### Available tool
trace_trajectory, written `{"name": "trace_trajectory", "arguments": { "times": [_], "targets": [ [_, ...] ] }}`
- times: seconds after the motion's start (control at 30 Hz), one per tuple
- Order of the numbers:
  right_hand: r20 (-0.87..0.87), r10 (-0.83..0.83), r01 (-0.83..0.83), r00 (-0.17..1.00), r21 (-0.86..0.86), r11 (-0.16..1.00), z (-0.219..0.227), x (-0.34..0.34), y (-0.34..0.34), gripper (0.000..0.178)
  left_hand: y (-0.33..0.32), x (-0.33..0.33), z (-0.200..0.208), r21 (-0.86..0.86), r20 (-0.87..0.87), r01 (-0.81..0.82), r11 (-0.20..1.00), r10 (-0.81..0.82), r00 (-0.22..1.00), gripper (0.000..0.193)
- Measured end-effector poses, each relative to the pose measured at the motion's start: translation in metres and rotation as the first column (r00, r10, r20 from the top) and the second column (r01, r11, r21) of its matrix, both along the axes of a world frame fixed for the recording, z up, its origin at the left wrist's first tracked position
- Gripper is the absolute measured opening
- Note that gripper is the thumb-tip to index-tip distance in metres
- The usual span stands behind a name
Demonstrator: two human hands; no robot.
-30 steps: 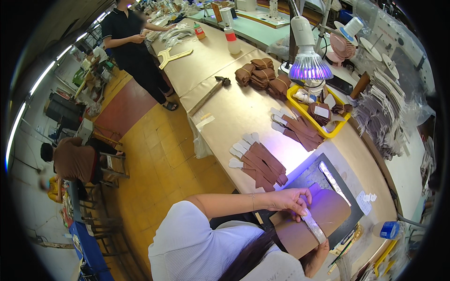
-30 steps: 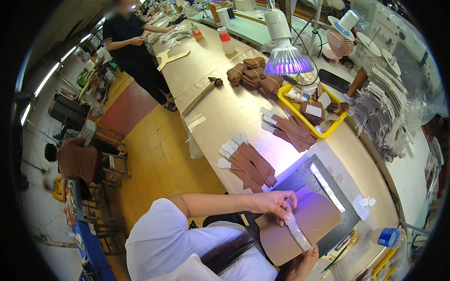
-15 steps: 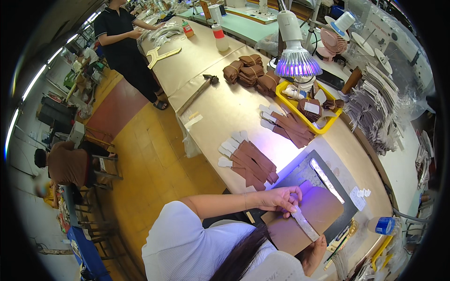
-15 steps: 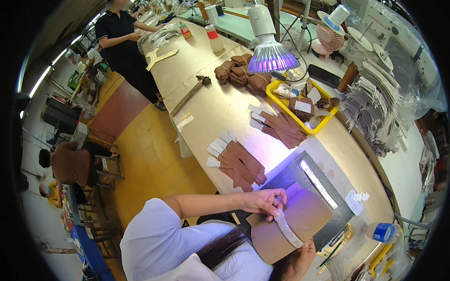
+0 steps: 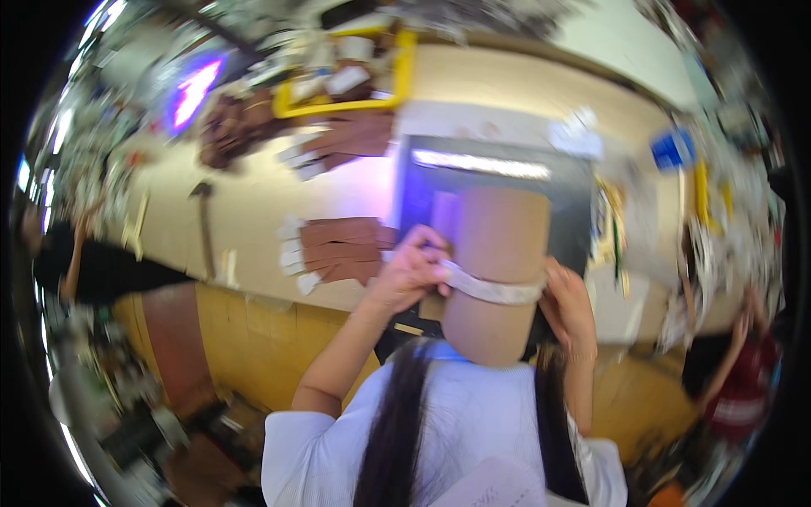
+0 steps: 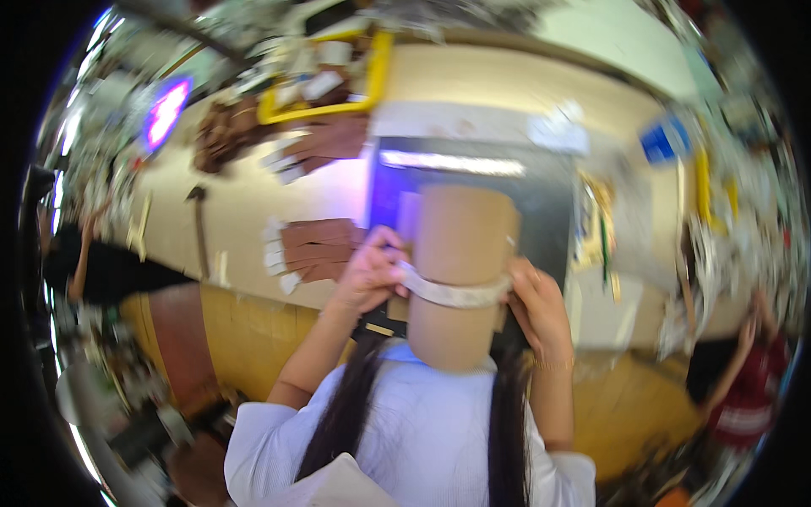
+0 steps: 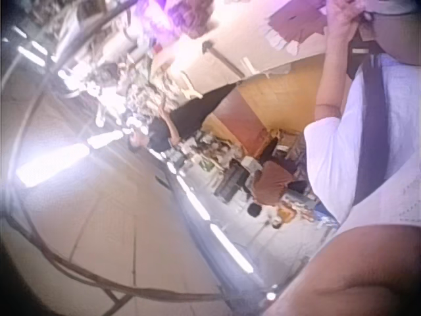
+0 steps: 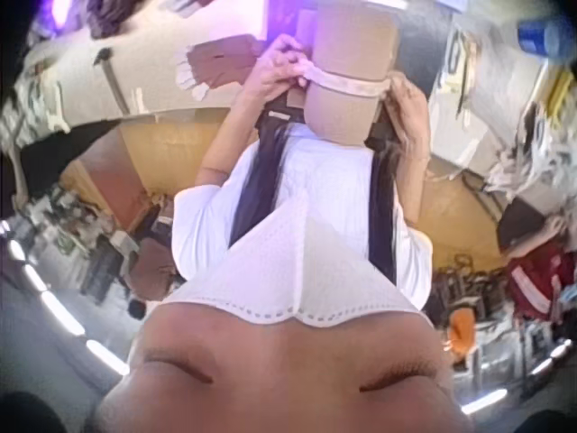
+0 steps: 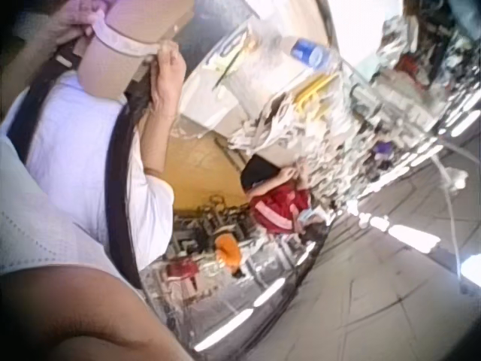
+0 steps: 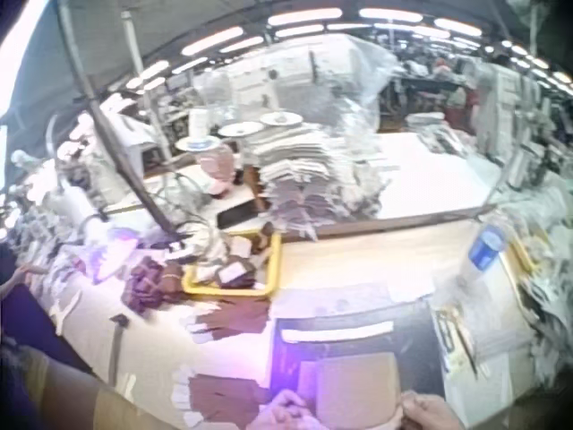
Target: The person repeatedly picks up white fabric strips and brown fabric pieces from a table, aligns them on a cardboard template, and presses them together. The person handles the pieces one at a time and places the assembled units on the table.
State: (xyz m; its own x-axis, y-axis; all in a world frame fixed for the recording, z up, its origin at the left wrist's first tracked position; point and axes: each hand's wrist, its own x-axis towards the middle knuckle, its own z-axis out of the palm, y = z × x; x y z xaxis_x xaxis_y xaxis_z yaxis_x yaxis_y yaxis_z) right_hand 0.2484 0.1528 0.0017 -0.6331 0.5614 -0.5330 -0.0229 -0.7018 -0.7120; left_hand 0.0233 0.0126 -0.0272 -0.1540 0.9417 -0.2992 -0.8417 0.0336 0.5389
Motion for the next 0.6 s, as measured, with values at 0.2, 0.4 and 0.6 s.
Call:
{"name": "trace_trajectory", "arguments": {
  "times": [0.2,0.4,0.6],
  "targets": [
    [-0.117,0.021,-0.027,0.993,-0.053,0.998,-0.011,0.011,0.004,0.017,0.002,0.003,0.006,-0.009,-0.059,-0.009,1.000,0.009,0.998,0.042],
    [-0.078,-0.003,-0.001,0.997,-0.050,0.999,-0.015,0.009,0.004,0.016,0.006,0.005,0.005,0.000,-0.110,-0.029,1.000,0.029,0.994,0.045],
    [-0.071,-0.019,0.017,0.997,-0.028,0.999,-0.017,0.007,0.003,0.020,0.004,0.005,0.008,-0.072,-0.171,-0.040,0.997,0.027,0.985,0.046]
  ]
}}
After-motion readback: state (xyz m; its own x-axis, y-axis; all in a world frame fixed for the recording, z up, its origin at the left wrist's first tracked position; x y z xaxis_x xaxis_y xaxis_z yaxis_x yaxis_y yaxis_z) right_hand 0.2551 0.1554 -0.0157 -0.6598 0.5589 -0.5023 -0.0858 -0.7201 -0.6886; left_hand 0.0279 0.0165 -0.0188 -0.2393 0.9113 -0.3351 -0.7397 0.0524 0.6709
